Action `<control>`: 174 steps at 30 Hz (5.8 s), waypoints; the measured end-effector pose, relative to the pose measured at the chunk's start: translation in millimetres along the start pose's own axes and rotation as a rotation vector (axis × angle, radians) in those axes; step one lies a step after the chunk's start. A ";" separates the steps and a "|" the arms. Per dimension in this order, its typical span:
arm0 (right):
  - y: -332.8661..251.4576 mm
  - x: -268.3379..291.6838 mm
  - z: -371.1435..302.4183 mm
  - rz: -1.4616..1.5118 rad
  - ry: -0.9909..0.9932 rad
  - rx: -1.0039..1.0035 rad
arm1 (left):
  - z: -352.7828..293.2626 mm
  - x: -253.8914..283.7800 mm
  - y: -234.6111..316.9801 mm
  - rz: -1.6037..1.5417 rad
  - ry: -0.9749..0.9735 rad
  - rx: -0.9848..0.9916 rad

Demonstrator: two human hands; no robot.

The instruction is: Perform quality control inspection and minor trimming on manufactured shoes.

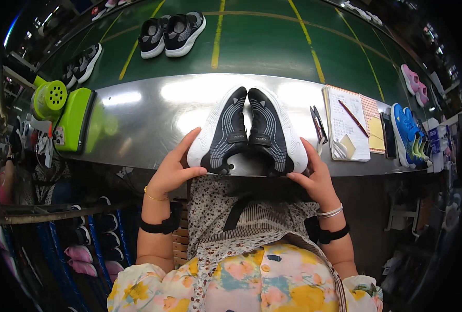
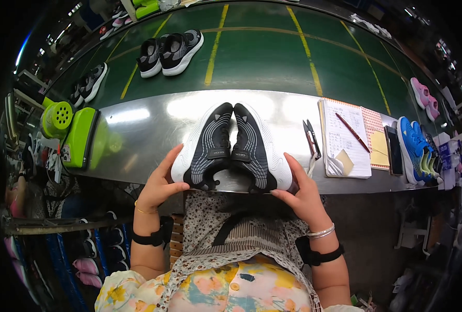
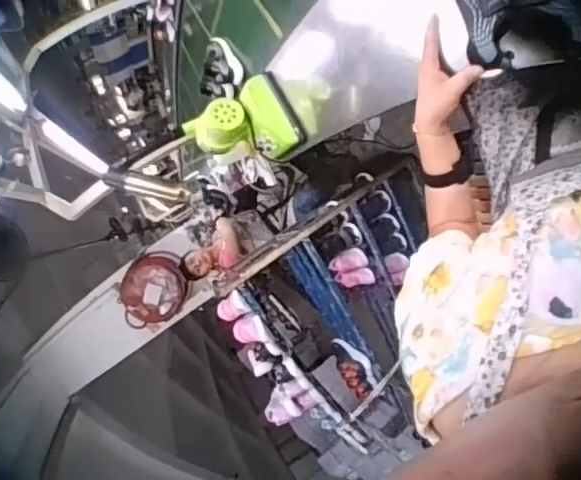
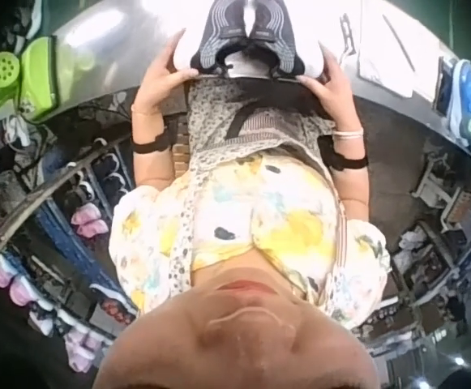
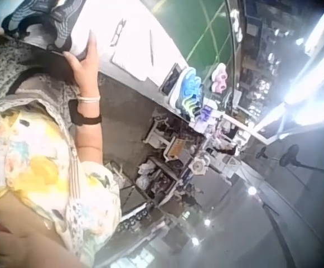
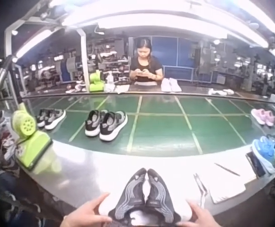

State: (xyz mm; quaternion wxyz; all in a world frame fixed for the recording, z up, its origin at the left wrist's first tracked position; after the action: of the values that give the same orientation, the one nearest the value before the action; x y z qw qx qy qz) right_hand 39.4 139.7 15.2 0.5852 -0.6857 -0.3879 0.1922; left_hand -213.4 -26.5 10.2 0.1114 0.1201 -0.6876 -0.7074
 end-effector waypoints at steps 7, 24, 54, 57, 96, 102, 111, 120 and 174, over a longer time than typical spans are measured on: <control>-7.2 -1.6 -2.7 0.371 -0.037 -0.010 | 0.0 -0.6 0.5 -0.271 0.089 -0.071; -21.5 -36.0 14.9 0.680 -0.019 -0.032 | 22.9 -66.5 4.7 -0.584 0.183 -0.007; -94.4 -21.4 53.0 -0.814 0.227 0.294 | 27.0 -43.6 -12.1 0.354 0.098 -0.299; -72.4 11.8 66.3 0.471 0.041 0.075 | 27.4 -40.9 -8.6 0.291 0.157 -0.349; -125.7 14.5 212.5 -1.072 0.234 0.472 | 25.5 -42.5 -13.6 0.458 0.146 -0.501; -38.7 -40.3 145.6 -0.995 -0.038 0.280 | 25.4 -42.6 -10.8 0.407 0.106 -0.459; -36.9 -54.5 61.4 -1.037 -0.193 0.360 | 26.1 -43.5 -7.2 0.400 0.107 -0.493; -37.2 -61.4 52.8 -0.985 -0.010 0.271 | 27.9 -42.6 -12.2 0.390 0.147 -0.456; -44.7 -56.3 59.8 -0.740 0.205 0.345 | 35.0 -39.4 -19.0 0.375 0.151 -0.326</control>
State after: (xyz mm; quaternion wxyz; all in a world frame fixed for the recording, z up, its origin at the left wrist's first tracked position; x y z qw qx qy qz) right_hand -52.5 136.8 32.6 0.7564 -0.4078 -0.5100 -0.0380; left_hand -187.3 19.9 -7.3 0.3094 0.0236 -0.5646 -0.7648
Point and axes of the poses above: each hand's wrist, its own z-axis towards the middle knuckle, its own x-axis out of the back of the hand, y = z × x, the point moved 7 cm from there along z, towards the middle knuckle, and after that the axes turned 9 degrees about -x, right-handed, at the moved point
